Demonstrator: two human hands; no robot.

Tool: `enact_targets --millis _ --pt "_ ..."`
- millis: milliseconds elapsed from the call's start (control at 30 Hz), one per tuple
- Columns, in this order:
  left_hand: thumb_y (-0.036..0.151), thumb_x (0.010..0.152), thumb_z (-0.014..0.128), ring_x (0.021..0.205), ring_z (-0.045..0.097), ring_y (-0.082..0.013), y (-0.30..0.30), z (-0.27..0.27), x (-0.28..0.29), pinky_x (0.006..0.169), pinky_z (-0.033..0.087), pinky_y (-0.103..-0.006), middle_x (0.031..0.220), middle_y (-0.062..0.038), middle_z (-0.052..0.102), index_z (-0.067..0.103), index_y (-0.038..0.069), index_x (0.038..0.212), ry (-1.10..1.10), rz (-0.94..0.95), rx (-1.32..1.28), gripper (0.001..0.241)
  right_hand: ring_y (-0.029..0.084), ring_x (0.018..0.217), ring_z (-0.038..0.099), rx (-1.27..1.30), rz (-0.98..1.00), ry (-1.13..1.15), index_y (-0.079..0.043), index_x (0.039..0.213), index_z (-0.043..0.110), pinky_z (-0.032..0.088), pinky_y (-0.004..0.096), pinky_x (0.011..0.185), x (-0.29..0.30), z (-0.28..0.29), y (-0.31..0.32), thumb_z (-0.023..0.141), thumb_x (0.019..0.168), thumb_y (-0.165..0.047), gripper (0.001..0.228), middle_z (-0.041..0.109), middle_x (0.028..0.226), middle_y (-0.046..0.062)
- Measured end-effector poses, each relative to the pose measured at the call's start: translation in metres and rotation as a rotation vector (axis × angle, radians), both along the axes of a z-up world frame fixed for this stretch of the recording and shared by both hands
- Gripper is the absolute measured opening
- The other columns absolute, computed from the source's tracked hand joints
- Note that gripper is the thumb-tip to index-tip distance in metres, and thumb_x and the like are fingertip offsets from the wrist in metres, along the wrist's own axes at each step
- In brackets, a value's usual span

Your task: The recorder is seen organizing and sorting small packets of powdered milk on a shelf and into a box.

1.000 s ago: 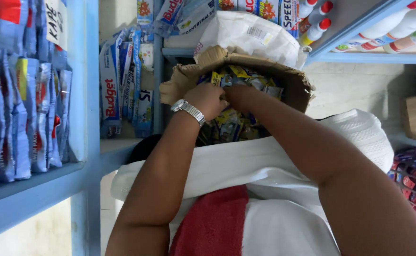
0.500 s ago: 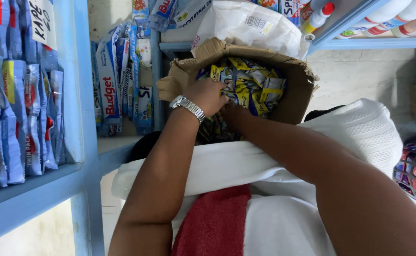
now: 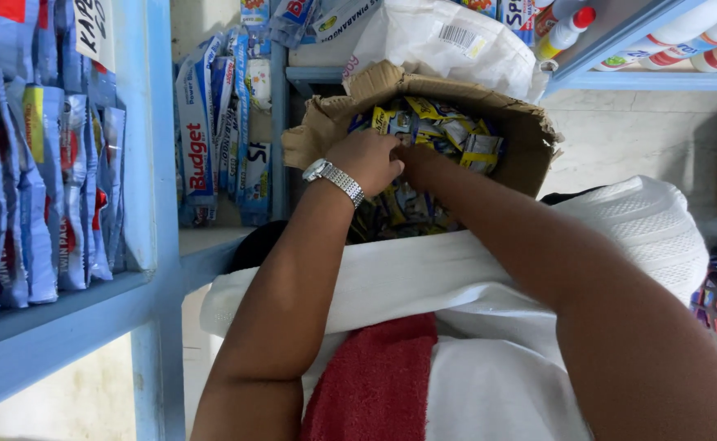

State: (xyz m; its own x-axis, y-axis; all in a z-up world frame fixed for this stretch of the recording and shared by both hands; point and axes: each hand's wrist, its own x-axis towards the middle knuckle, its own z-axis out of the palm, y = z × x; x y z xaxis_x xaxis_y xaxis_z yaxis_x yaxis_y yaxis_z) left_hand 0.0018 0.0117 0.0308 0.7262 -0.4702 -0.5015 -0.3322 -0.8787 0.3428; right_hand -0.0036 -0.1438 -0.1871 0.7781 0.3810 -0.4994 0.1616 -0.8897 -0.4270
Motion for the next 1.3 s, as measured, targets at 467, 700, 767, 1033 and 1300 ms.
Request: enact_targets --millis 467,700,767,1033,1300 --pt "0.042 0.092 0.069 0.119 0.065 -0.0337 0.000 0.006 0.008 0.100 0.053 -0.0454 0.134 -0.019 0.065 0.062 0.010 0.135 0.118 0.016 0.096 0.054 0.044 0.120 0.058 0.118 -0.072 -0.104 -0.014 0.135 0.060 0.050 0.051 0.095 0.023 0.199 -0.008 0.071 0.086 -0.003 0.052 0.061 0.129 0.025" --pt "0.027 0.077 0.083 0.126 0.058 -0.0383 0.012 -0.011 0.017 0.106 0.047 -0.0447 0.138 -0.022 0.059 0.053 0.004 0.141 -0.143 -0.088 -0.317 0.074 0.042 0.124 0.058 0.179 0.123 -0.171 -0.017 0.143 0.050 0.049 0.050 0.100 0.022 0.257 -0.020 0.062 0.076 0.015 0.075 0.064 0.128 0.020" --pt "0.025 0.077 0.084 0.124 0.059 -0.0382 0.014 -0.015 0.019 0.105 0.047 -0.0445 0.135 -0.022 0.062 0.056 0.004 0.137 -0.178 -0.088 -0.423 0.070 0.043 0.124 0.058 0.226 0.145 -0.238 -0.017 0.140 0.053 0.049 0.051 0.098 0.020 0.273 -0.027 0.062 0.076 0.015 0.072 0.064 0.126 0.020" --pt "0.028 0.087 0.083 0.081 0.071 -0.0188 0.006 0.015 0.016 0.073 0.055 -0.0334 0.091 -0.007 0.074 0.071 0.006 0.114 -0.132 0.168 -0.642 0.037 0.038 0.113 0.066 0.525 0.190 -0.425 -0.009 0.132 0.063 0.052 0.047 0.092 0.020 0.332 -0.051 0.068 0.078 0.011 0.058 0.068 0.123 0.019" --pt "0.022 0.096 0.082 0.073 0.054 -0.0015 0.007 0.015 0.021 0.065 0.047 -0.0221 0.082 0.006 0.064 0.070 0.003 0.107 -0.073 0.387 -1.038 0.025 0.035 0.095 0.070 0.377 0.014 -0.423 -0.007 0.123 0.067 0.054 0.044 0.081 0.022 0.344 -0.080 0.082 0.082 -0.014 0.044 0.073 0.104 0.018"
